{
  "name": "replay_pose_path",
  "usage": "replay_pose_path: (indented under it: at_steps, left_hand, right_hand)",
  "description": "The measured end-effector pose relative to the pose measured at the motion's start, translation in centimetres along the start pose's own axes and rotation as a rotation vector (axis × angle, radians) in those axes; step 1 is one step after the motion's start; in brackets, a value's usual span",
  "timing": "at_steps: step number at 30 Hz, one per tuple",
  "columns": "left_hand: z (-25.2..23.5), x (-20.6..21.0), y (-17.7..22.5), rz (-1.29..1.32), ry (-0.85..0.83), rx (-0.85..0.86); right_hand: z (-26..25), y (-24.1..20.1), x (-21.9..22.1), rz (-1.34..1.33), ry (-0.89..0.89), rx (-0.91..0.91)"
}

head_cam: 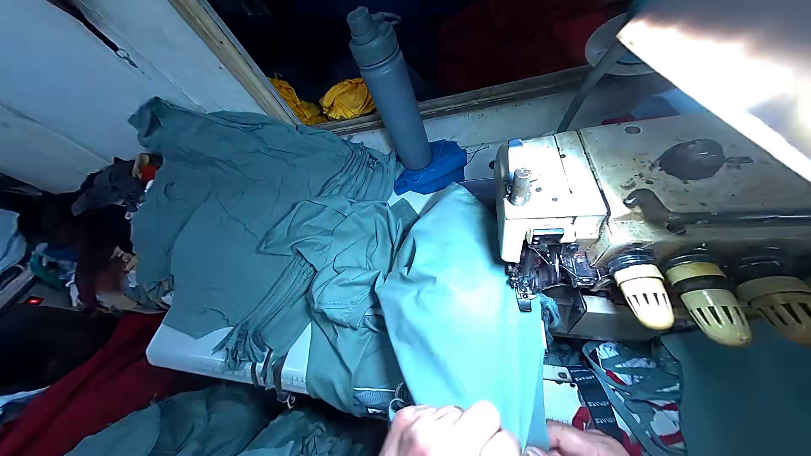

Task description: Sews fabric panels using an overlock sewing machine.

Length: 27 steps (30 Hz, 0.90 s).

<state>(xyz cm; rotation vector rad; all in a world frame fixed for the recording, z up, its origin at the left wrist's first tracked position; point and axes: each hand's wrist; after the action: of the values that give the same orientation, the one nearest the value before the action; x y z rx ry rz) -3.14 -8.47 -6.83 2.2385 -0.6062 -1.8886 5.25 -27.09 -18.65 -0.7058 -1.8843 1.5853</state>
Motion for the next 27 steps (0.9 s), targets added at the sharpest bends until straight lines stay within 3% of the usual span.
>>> replay_pose_path:
  at_steps: [6, 10, 19, 23, 27]
  left_hand:
    - [-4.7, 3.0, -2.3, -0.202, 0.208, 0.156]
    - [-6.1, 2.8, -3.1, -0.175, 0.24, 0.051]
    - [-3.2, 1.6, -0.6, -0.145, 0.123, -0.035]
    - [-5.1, 3.2, -1.6, -0.237, 0.248, 0.093]
    - [-6.4, 4.0, -2.6, -0.104, 0.299, -0.016]
  right_hand:
    - [-2.9, -0.8, -0.1, -0.039, 0.152, 0.009]
    - [-5.2, 0.0, 0.0, 0.01, 0.237, -0.11]
    - [-2.2, -0.7, -0.8, -0.073, 0.138, -0.061]
    - [-3.7, -0.8, -0.3, -0.01, 0.219, -0.104]
    - [-5.3, -0.5, -0.1, 0.039, 0.262, -0.195]
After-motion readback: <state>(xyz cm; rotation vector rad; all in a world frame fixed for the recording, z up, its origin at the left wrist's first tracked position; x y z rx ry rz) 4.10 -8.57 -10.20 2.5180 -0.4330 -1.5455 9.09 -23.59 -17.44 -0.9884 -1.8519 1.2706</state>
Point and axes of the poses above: each hand's wrist, its own z-axis away from the middle knuckle, its own x-axis out of the palm, y = z × x, and after that the axes turned 2 degrees about y, right-handed
